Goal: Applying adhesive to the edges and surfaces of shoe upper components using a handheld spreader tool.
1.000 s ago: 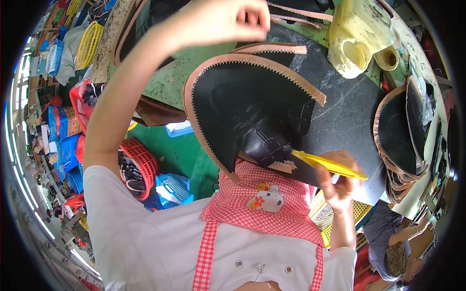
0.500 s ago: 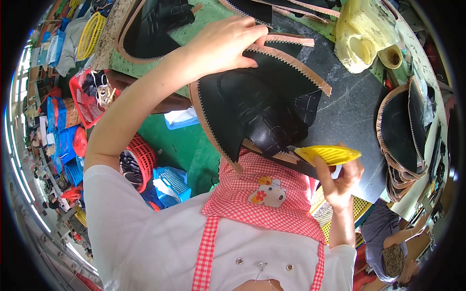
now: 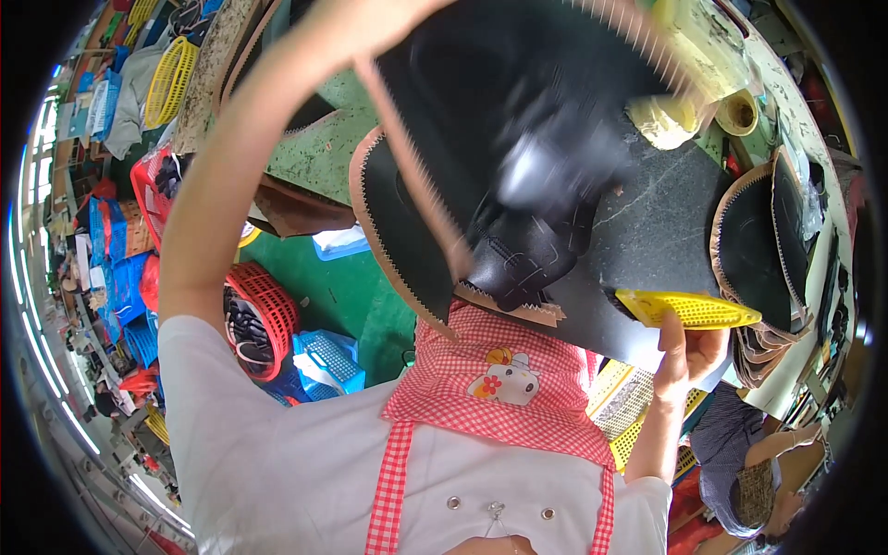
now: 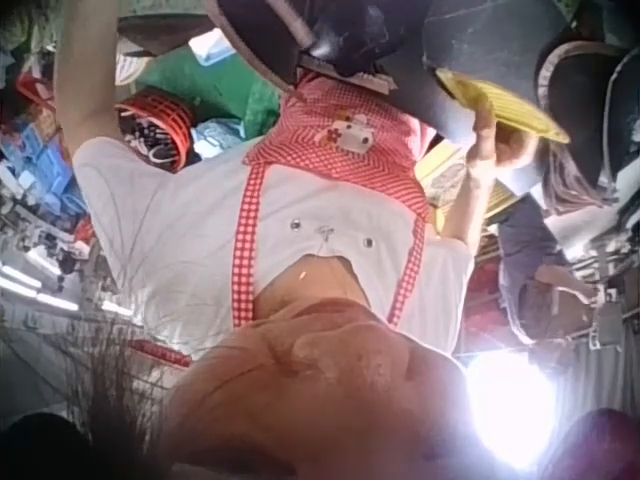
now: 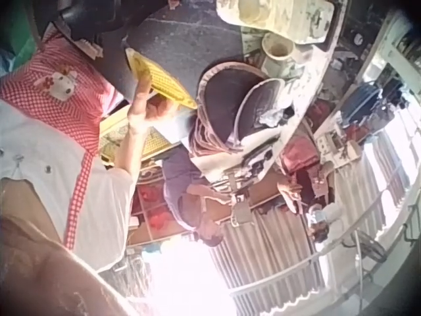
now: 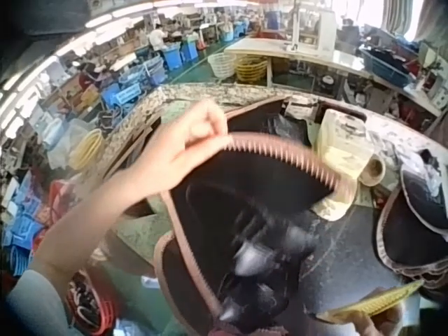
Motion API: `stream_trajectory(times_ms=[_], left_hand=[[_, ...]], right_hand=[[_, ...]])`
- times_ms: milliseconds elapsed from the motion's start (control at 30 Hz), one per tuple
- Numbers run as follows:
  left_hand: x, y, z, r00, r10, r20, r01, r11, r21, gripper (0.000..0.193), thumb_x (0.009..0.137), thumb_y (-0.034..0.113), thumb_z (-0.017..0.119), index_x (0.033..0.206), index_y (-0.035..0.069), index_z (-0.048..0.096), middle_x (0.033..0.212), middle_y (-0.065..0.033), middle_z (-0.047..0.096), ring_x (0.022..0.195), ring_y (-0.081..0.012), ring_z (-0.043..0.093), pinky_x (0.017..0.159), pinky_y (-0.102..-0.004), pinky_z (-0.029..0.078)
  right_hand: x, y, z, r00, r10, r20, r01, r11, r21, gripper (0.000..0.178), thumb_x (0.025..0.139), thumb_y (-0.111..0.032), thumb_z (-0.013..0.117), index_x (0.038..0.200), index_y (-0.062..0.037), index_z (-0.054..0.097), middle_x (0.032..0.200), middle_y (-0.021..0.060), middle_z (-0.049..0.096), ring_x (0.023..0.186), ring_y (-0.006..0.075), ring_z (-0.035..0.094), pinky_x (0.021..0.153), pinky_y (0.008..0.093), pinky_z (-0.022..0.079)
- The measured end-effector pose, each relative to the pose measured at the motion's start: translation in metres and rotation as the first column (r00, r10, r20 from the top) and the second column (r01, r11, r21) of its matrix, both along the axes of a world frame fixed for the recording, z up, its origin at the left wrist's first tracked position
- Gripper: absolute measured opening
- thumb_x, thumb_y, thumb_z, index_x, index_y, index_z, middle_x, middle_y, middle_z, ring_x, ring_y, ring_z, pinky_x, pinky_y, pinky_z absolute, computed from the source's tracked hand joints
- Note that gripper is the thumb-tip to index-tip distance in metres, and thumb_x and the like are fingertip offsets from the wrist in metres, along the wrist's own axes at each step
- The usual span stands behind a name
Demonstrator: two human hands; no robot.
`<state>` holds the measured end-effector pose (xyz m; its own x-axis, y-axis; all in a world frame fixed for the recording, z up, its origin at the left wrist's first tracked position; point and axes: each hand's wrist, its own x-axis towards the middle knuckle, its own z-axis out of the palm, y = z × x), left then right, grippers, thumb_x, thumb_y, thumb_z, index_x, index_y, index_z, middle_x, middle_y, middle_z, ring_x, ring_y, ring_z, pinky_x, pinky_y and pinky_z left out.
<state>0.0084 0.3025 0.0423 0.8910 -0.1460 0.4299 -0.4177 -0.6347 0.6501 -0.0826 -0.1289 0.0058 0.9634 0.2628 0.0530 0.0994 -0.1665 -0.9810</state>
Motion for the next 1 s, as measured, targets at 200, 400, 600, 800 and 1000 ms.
stream_trajectory(times_ms=[200,400,600,800,1000], left_hand=[[0.049,0.030,0.032,0.860,0.192,0.474,-0.446,0.734,0.512,0.027,0.090,0.016,0.066,0.110,0.007,0.051,0.106,-0.0112,0.062,0.095,-0.0280,0.062,0.079,-0.0357,0.052],[-0.042,-0.034,-0.033,0.987,-0.031,-0.156,0.107,0.853,0.511,0.040,0.074,0.031,0.080,0.101,0.010,0.061,0.089,-0.0059,0.060,0.093,-0.0248,0.063,0.081,-0.0400,0.052],[-0.065,-0.042,-0.057,0.997,0.011,-0.083,0.038,0.822,0.568,0.041,0.072,0.020,0.082,0.104,0.010,0.059,0.097,-0.0045,0.057,0.097,-0.0250,0.060,0.082,-0.0390,0.050],[-0.060,-0.031,-0.060,0.988,-0.155,-0.011,0.142,0.869,0.474,0.028,0.079,0.014,0.077,0.094,0.007,0.054,0.088,-0.0045,0.056,0.084,-0.0219,0.059,0.077,-0.0355,0.051],[-0.043,-0.015,-0.006,0.903,-0.090,-0.421,0.080,0.996,-0.039,0.017,0.093,0.017,0.067,0.098,0.005,0.056,0.084,-0.0005,0.061,0.078,-0.0083,0.059,0.070,-0.0262,0.049]], right_hand=[[0.011,0.042,0.004,0.895,0.331,0.299,-0.316,0.944,-0.097,0.024,0.078,0.003,0.072,0.097,-0.0015,0.060,0.084,0.0122,0.067,0.068,0.0200,0.063,0.057,0.0289,0.048],[0.008,0.076,0.003,0.766,0.457,0.452,-0.401,0.889,-0.221,0.022,0.070,0.006,0.073,0.088,-0.0019,0.064,0.079,0.0110,0.069,0.061,0.0214,0.066,0.053,0.0287,0.051],[0.008,0.088,-0.004,0.796,0.504,0.334,-0.426,0.860,-0.282,0.018,0.072,0.007,0.069,0.087,-0.0023,0.067,0.075,0.0084,0.064,0.053,0.0154,0.059,0.048,0.0256,0.044],[0.005,0.054,0.001,0.895,0.368,0.253,-0.315,0.922,-0.225,0.014,0.074,0.007,0.070,0.087,0.0006,0.067,0.073,0.0050,0.063,0.050,0.0078,0.052,0.046,0.0218,0.037],[-0.008,-0.003,-0.011,0.999,0.044,-0.007,-0.044,0.999,0.033,0.035,0.079,0.006,0.073,0.111,0.0007,0.059,0.098,0.0086,0.065,0.084,0.0139,0.061,0.078,0.0269,0.046]])
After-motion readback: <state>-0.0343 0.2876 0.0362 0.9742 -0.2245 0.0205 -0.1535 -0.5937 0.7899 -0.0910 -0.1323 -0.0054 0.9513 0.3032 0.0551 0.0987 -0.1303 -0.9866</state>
